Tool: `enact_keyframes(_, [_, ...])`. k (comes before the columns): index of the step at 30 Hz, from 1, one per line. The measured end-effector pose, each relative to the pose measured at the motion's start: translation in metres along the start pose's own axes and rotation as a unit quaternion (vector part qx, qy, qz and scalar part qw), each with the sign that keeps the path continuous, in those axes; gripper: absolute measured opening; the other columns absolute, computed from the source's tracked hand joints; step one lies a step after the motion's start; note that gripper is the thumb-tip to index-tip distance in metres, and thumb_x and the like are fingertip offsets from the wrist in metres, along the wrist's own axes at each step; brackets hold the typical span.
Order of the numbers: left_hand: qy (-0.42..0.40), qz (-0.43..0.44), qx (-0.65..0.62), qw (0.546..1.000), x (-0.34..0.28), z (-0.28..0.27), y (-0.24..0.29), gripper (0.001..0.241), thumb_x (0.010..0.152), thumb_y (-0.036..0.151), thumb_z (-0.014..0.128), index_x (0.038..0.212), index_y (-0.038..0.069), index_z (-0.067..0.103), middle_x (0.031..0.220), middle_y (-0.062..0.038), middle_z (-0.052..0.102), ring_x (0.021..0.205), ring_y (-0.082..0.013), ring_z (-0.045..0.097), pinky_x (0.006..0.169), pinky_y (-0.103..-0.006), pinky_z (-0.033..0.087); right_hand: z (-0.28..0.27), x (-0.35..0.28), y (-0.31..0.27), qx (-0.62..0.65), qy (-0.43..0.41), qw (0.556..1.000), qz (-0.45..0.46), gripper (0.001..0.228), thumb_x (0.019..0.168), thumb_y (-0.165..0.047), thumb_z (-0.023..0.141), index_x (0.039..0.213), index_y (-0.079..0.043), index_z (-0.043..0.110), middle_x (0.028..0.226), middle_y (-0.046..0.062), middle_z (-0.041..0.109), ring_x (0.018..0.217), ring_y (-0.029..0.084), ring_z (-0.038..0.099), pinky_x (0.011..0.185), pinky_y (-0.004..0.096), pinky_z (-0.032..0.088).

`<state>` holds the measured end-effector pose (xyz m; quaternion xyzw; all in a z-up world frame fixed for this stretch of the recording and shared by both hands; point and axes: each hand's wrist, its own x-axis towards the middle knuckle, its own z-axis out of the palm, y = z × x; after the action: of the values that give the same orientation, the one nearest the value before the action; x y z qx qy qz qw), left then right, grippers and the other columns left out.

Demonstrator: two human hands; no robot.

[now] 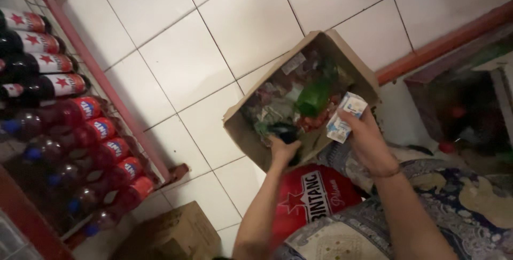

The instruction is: The person picks up various beverage cartons from a cardboard box on the floor, scans each one with a handheld barcode scanner, and places them on a refrigerated shelf. The person handles multiple pink and red cartons one at a time.

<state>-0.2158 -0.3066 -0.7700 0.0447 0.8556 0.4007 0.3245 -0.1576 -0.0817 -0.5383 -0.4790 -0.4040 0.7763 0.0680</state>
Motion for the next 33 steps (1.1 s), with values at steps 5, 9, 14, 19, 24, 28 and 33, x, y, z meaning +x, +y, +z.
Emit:
enact_keyframes(5, [-0.253, -0.2, -0.418, 0.849, -0.043, -0.063, 0.042, 0.083, 0.078, 0.029, 0.079, 0.148, 0.007, 0.041, 0.099, -0.017, 0.068, 0.071, -0.0238, 0.065, 0.062, -0.037, 0.053, -0.003, -0.002, 0.0, -0.074, 0.026, 0.994, -0.079, 0.052, 0.096, -0.018, 0.068, 0.14, -0.004, 0.044, 0.115, 0.004, 0.065, 0.098, 0.015, 0.067, 0.08, 0.034, 0.058])
enact_keyframes(9, [-0.444, -0.071, -0.605, 0.657, -0.098, -0.138, 0.128, 0.082, 0.084, 0.03, 0.08, 0.153, 0.003, 0.043, 0.098, -0.019, 0.066, 0.071, -0.022, 0.064, 0.063, -0.033, 0.052, -0.01, -0.011, -0.004, -0.014, 0.034, 0.989, -0.146, 0.044, 0.101, -0.021, 0.068, 0.136, -0.001, 0.052, 0.115, 0.006, 0.064, 0.1, 0.016, 0.066, 0.082, 0.035, 0.058])
enact_keyframes(14, [-0.518, 0.002, -0.479, 0.709, -0.165, -0.185, 0.22, 0.078, 0.073, 0.022, 0.082, 0.139, -0.002, 0.047, 0.103, -0.015, 0.067, 0.084, -0.0235, 0.066, 0.073, -0.0359, 0.055, -0.022, -0.061, -0.021, 0.141, -0.058, 0.974, -0.169, 0.042, 0.103, -0.031, 0.063, 0.132, -0.004, 0.053, 0.112, 0.007, 0.064, 0.1, 0.022, 0.07, 0.08, 0.041, 0.061])
enact_keyframes(19, [-0.4, 0.264, -0.13, 0.868, -0.231, -0.19, 0.262, 0.049, 0.08, 0.009, 0.086, 0.125, -0.002, 0.069, 0.104, -0.011, 0.072, 0.096, -0.0179, 0.064, 0.089, -0.031, 0.054, -0.036, -0.137, -0.036, 0.168, -0.063, 0.947, -0.265, 0.047, 0.101, -0.03, 0.064, 0.138, -0.006, 0.05, 0.119, 0.01, 0.065, 0.1, 0.027, 0.069, 0.081, 0.044, 0.062])
enact_keyframes(24, [-0.372, 0.249, -0.074, 0.891, -0.297, -0.181, 0.289, 0.054, 0.074, 0.014, 0.08, 0.125, 0.005, 0.065, 0.096, -0.008, 0.076, 0.091, -0.0138, 0.073, 0.084, -0.0276, 0.056, -0.067, -0.207, -0.037, 0.219, -0.071, 0.901, -0.367, 0.059, 0.1, -0.03, 0.069, 0.148, -0.004, 0.046, 0.125, 0.013, 0.062, 0.11, 0.03, 0.067, 0.086, 0.048, 0.06])
enact_keyframes(28, [-0.365, 0.283, 0.031, 0.887, -0.329, -0.17, 0.3, 0.049, 0.073, 0.019, 0.086, 0.117, 0.005, 0.069, 0.086, -0.011, 0.076, 0.083, -0.0134, 0.077, 0.077, -0.0284, 0.058, -0.092, -0.248, -0.031, 0.252, -0.036, 0.877, -0.407, 0.059, 0.102, -0.029, 0.067, 0.151, -0.006, 0.043, 0.127, 0.014, 0.06, 0.111, 0.03, 0.066, 0.088, 0.048, 0.06])
enact_keyframes(33, [-0.427, 0.355, -0.024, 0.831, -0.352, -0.153, 0.306, 0.052, 0.077, 0.014, 0.082, 0.124, 0.002, 0.066, 0.088, -0.01, 0.075, 0.082, -0.0146, 0.073, 0.077, -0.0302, 0.057, -0.118, -0.289, -0.021, 0.273, 0.003, 0.858, -0.435, 0.063, 0.099, -0.035, 0.069, 0.15, -0.007, 0.044, 0.127, 0.014, 0.06, 0.111, 0.032, 0.066, 0.089, 0.049, 0.06])
